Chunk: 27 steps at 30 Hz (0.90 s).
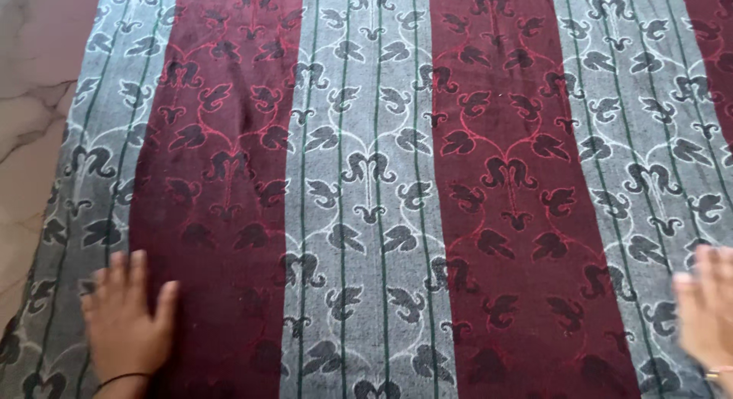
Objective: The person smooths a bedspread, arranges a pillow at the head of a bed, and then handles various jars, a black case, and a roll of tape on a built-in storage shelf.
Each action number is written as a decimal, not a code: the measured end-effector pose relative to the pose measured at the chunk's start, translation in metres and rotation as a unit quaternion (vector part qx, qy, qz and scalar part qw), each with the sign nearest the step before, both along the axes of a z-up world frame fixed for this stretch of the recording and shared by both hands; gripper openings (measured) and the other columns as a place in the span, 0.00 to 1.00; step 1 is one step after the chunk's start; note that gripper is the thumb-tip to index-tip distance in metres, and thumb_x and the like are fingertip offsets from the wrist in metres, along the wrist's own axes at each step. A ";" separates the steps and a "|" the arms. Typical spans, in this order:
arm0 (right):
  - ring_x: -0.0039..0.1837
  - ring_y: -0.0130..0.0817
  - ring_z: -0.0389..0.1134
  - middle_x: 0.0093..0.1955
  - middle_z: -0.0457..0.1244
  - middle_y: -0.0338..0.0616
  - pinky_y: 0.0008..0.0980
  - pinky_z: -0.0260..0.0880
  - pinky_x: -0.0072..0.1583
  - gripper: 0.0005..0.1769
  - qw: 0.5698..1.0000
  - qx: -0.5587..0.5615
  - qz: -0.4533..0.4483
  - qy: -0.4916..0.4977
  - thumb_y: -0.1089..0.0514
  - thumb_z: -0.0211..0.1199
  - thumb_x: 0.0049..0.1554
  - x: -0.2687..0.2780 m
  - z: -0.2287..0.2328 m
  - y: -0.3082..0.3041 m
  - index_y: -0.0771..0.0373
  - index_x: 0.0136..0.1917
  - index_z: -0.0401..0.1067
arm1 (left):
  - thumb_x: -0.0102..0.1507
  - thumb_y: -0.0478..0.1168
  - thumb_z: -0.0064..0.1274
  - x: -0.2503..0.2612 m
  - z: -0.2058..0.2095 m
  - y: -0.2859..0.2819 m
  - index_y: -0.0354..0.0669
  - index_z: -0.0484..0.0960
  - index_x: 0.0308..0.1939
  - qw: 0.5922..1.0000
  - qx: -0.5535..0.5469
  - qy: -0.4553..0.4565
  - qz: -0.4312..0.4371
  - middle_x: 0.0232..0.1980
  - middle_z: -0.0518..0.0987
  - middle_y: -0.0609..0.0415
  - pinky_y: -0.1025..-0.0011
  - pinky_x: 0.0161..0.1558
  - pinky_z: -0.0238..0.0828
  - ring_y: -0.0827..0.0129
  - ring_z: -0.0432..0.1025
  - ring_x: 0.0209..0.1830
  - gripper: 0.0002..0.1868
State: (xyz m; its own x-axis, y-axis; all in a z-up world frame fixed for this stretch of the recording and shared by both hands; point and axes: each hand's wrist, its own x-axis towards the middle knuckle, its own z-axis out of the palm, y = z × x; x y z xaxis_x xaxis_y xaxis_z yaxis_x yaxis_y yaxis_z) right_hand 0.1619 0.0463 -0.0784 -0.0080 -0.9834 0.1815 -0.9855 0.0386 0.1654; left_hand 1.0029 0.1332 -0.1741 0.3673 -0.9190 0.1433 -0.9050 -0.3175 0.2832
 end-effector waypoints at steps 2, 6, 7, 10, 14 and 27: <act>0.69 0.66 0.60 0.65 0.59 0.75 0.57 0.57 0.71 0.33 0.983 0.031 -0.129 -0.125 0.42 0.37 0.73 -0.034 -0.016 -0.007 0.75 0.69 0.63 | 0.69 0.63 0.36 0.031 -0.008 0.014 0.49 0.57 0.81 0.998 0.030 -0.030 0.041 0.84 0.54 0.43 0.37 0.75 0.36 0.43 0.47 0.83 0.40; 0.65 0.70 0.61 0.58 0.60 0.80 0.62 0.60 0.67 0.35 0.946 0.047 -0.286 -0.144 0.43 0.40 0.73 0.008 -0.004 -0.015 0.83 0.64 0.66 | 0.71 0.60 0.36 0.024 0.003 0.006 0.40 0.59 0.79 0.994 0.051 -0.029 0.096 0.84 0.53 0.38 0.34 0.74 0.36 0.41 0.46 0.84 0.38; 0.67 0.68 0.59 0.62 0.58 0.77 0.62 0.59 0.68 0.33 0.983 0.015 -0.166 -0.080 0.44 0.42 0.71 0.047 0.002 -0.019 0.80 0.66 0.65 | 0.72 0.59 0.37 0.008 0.011 -0.007 0.37 0.60 0.78 0.994 0.042 -0.012 0.103 0.83 0.53 0.37 0.34 0.74 0.36 0.41 0.46 0.84 0.38; 0.75 0.63 0.55 0.74 0.54 0.67 0.61 0.54 0.71 0.32 0.991 -0.042 0.123 -0.022 0.46 0.47 0.64 0.193 0.022 -0.007 0.71 0.72 0.62 | 0.70 0.54 0.39 -0.082 0.043 -0.025 0.40 0.62 0.77 0.997 -0.055 0.005 -0.047 0.83 0.54 0.41 0.38 0.78 0.34 0.43 0.45 0.83 0.35; 0.82 0.53 0.45 0.82 0.48 0.58 0.56 0.44 0.75 0.35 0.959 0.073 0.229 -0.152 0.50 0.48 0.61 0.370 0.020 0.016 0.64 0.78 0.56 | 0.69 0.50 0.39 -0.217 0.075 -0.037 0.40 0.58 0.78 0.963 -0.062 0.186 -0.185 0.82 0.53 0.42 0.46 0.77 0.32 0.49 0.45 0.83 0.35; 0.82 0.46 0.41 0.83 0.42 0.47 0.54 0.38 0.76 0.37 0.980 0.064 0.186 -0.024 0.41 0.38 0.62 0.257 0.017 0.030 0.52 0.81 0.45 | 0.65 0.60 0.42 -0.162 0.062 -0.005 0.53 0.62 0.75 0.965 -0.067 0.069 -0.245 0.78 0.59 0.53 0.51 0.75 0.35 0.59 0.49 0.79 0.36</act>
State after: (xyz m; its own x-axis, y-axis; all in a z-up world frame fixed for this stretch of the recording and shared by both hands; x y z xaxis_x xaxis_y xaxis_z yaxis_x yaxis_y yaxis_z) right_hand 0.4186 0.0765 -0.0611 0.3497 -0.9346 0.0646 -0.9342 -0.3428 0.0985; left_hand 0.8411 0.1285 -0.1117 -0.0822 -0.9639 0.2531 -0.8878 0.1862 0.4210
